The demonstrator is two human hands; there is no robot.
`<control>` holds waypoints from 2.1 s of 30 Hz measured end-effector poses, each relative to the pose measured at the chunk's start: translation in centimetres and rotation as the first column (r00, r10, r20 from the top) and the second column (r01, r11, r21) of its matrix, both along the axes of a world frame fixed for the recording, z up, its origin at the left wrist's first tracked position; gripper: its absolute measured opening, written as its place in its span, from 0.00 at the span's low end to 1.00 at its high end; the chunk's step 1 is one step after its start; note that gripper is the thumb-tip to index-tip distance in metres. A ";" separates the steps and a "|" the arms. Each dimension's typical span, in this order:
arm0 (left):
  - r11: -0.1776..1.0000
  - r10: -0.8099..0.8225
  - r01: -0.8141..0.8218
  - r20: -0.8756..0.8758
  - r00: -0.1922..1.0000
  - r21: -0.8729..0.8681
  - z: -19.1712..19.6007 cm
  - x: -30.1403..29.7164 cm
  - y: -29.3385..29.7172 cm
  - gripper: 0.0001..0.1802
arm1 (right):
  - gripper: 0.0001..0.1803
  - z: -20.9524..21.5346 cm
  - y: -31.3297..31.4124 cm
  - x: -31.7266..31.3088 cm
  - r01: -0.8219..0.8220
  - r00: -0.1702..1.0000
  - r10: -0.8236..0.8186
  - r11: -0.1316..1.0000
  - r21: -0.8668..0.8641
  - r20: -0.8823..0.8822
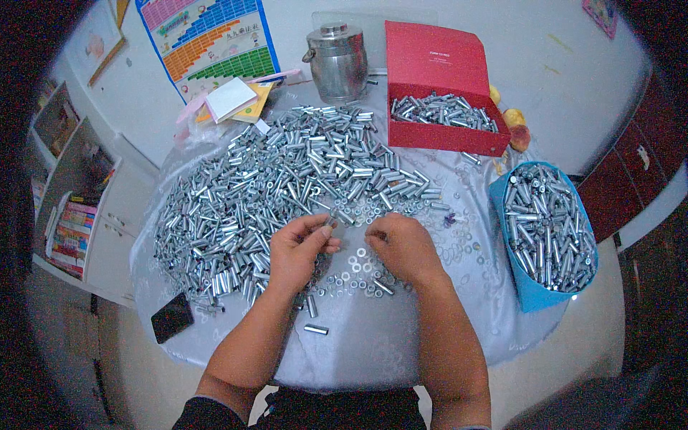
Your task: The person repeatedly picks up cylindrical metal fasteners and small washers from a large pile on a table. They insert the washers into the fasteners by hand and place the assembled units into a blue container. The process is continuous and repetitive throughout the clip.
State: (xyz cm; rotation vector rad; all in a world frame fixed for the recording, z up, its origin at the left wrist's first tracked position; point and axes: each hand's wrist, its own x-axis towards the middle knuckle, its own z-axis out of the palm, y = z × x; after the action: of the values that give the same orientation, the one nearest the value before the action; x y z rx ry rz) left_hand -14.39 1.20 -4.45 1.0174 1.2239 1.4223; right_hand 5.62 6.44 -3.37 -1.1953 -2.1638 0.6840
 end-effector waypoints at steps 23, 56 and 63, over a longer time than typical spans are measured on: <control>0.999 -0.044 0.046 -0.124 0.991 0.015 -0.6 -0.1 -0.2 0.13 | 0.10 0.7 -1.2 -0.9 -0.171 0.985 0.172 0.981 -0.090 0.012; 0.946 0.026 0.185 -0.634 0.773 0.265 0.6 0.0 -0.8 0.13 | 0.19 0.1 -0.2 -1.1 0.036 0.968 -0.110 0.951 -0.308 -0.227; 0.952 0.034 0.169 -0.639 0.768 0.254 0.7 -0.1 -0.8 0.13 | 0.13 0.6 -0.8 -1.1 -0.104 0.917 -0.028 0.947 -0.304 -0.399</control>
State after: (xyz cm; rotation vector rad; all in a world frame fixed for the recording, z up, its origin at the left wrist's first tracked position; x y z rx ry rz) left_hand -14.49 0.45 -3.72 1.8534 1.4440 1.2566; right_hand 4.50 5.68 -2.75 -1.0549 -1.7790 1.2211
